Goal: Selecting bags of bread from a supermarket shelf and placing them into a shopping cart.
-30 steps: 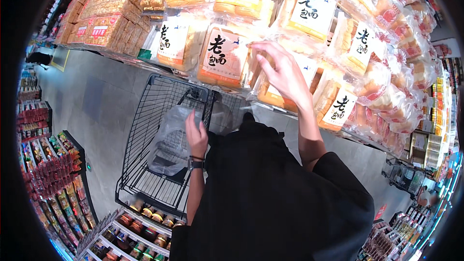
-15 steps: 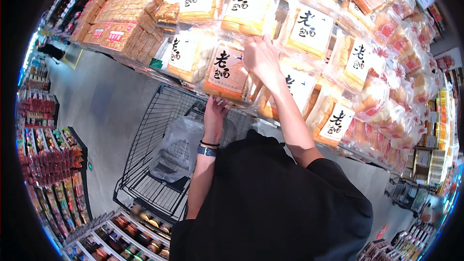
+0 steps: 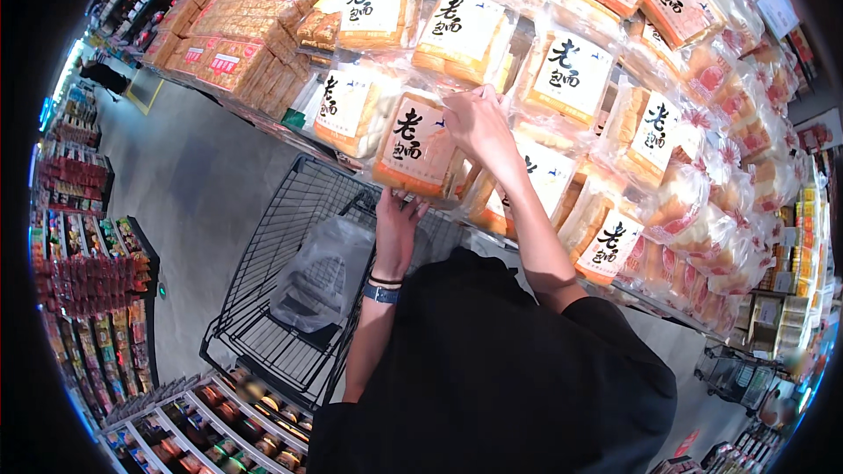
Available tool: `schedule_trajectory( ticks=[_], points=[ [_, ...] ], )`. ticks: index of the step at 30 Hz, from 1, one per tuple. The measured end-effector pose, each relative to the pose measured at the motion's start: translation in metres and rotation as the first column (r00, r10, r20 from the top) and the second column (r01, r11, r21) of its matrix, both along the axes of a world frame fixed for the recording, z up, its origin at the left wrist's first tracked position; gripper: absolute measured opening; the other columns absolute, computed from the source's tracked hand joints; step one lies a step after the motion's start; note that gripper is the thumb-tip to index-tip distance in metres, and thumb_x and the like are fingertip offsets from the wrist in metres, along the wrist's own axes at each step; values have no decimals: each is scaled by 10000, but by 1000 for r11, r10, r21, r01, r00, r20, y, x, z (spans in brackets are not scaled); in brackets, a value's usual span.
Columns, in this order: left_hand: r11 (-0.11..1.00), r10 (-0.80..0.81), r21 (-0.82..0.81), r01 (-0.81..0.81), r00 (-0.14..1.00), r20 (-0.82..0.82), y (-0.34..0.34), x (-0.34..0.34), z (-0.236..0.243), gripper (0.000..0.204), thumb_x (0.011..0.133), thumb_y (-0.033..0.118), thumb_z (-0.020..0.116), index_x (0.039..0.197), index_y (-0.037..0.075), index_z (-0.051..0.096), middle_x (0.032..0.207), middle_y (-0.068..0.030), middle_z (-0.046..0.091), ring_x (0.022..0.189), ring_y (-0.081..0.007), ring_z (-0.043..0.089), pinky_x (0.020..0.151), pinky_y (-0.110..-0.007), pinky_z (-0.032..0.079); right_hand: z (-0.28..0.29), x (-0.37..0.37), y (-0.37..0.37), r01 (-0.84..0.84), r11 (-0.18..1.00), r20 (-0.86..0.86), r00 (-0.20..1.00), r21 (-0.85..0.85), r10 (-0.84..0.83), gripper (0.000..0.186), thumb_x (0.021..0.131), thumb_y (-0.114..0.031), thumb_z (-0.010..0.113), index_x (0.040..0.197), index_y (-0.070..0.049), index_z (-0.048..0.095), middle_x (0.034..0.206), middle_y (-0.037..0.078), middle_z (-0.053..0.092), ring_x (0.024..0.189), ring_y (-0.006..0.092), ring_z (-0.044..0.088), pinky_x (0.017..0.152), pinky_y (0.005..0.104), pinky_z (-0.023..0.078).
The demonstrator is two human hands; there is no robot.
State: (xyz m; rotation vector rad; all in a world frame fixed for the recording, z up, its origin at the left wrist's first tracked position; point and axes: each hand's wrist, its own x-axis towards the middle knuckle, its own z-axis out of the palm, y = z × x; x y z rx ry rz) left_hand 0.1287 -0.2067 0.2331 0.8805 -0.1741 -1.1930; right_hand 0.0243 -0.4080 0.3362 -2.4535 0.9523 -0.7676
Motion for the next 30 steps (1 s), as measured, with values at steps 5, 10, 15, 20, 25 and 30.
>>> schedule_trajectory(
  ticks=[5,10,15,20,25,30],
  points=[
    [998,56,-6,-56,997,45,10,2,-4,576,1066,510,386,1477,107,361,1349,-91,435,1231,-297,506,1128,-484,386,8,-1,3,-143,985,158,979,94,127,206,925,-150,588,888,19,700,936,184,714,901,374,599,979,430,416],
    [995,104,13,-103,986,-127,2,15,-29,633,1056,557,365,1509,115,386,1475,-90,433,1334,-330,467,1142,-521,357,7,11,24,-168,981,212,960,-95,185,180,911,-162,655,992,-47,767,1088,121,717,1036,330,560,1016,432,403],
    [986,135,-42,-158,930,-342,-7,14,-40,724,1047,629,284,1555,120,359,1585,-89,396,1402,-332,446,1170,-530,329,28,14,63,-170,940,-49,985,-294,163,160,885,-191,696,965,-80,779,1374,63,601,1196,318,473,1060,500,353],
    [938,276,-91,-334,880,-387,0,5,-29,759,1029,659,316,1547,110,391,1598,-107,408,1450,-328,402,1195,-537,312,40,3,94,-194,938,-42,981,-287,190,145,870,-216,712,904,-82,756,1531,119,469,1308,338,430,1110,554,294],
    [901,366,-91,-425,855,-367,19,14,-27,751,1026,643,364,1557,112,379,1579,-108,431,1446,-308,412,1200,-495,333,54,-14,101,-299,925,11,951,-233,310,106,862,-172,722,893,-73,747,1540,158,466,1369,393,431,1125,579,317],
    [811,571,39,-584,775,-269,34,8,-15,686,1023,610,398,1491,112,455,1484,-74,526,1356,-267,506,1153,-455,399,65,-5,116,-485,866,88,864,-120,496,118,864,-148,726,938,-57,718,1485,179,523,1293,406,517,1059,553,416]
  ],
)
